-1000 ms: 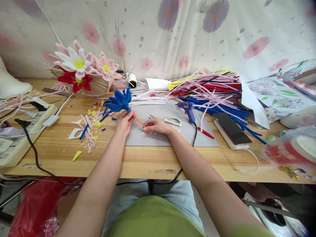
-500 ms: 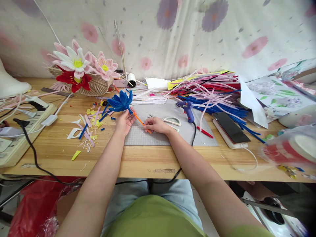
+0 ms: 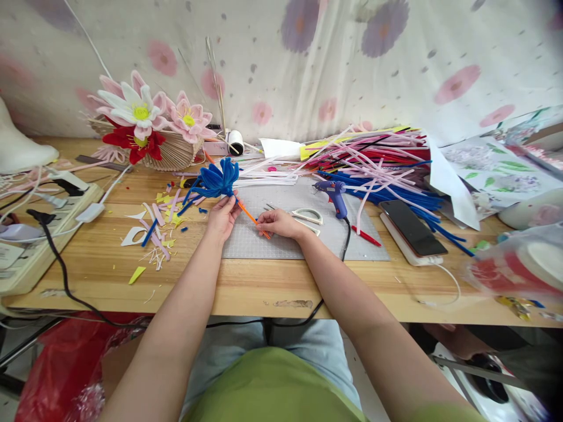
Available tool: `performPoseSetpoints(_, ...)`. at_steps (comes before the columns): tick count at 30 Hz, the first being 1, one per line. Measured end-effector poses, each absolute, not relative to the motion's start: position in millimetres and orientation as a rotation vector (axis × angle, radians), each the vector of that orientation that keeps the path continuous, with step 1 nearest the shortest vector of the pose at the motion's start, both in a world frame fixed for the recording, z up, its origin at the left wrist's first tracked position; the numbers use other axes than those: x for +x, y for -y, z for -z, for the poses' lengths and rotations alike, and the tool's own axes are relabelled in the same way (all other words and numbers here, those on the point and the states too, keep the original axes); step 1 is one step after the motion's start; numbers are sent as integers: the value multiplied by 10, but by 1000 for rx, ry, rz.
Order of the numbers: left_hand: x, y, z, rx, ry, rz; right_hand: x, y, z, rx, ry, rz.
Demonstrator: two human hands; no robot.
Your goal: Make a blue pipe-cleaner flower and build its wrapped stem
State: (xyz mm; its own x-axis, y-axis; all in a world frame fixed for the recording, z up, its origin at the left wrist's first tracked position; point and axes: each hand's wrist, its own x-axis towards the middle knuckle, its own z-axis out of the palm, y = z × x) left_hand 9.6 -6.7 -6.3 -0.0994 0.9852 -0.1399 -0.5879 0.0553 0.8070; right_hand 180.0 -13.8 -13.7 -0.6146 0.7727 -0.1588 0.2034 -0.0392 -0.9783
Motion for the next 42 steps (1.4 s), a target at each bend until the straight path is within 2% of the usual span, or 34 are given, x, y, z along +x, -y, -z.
performPoseSetpoints(22,115,73,59,574,-943,-1571,1793,182,103,-1090,1879,-1578)
performPoseSetpoints(29,96,59,71,548,-929,-1592,1772,196,138,-1151,1850,-1064)
performPoseSetpoints(35,78,71,77,597,-916,-1495,1827,146,174,-1303,1703,-896)
performPoseSetpoints(42,85,106,59,682,-973,-1409,1910,11,198,-1577,1815,-596)
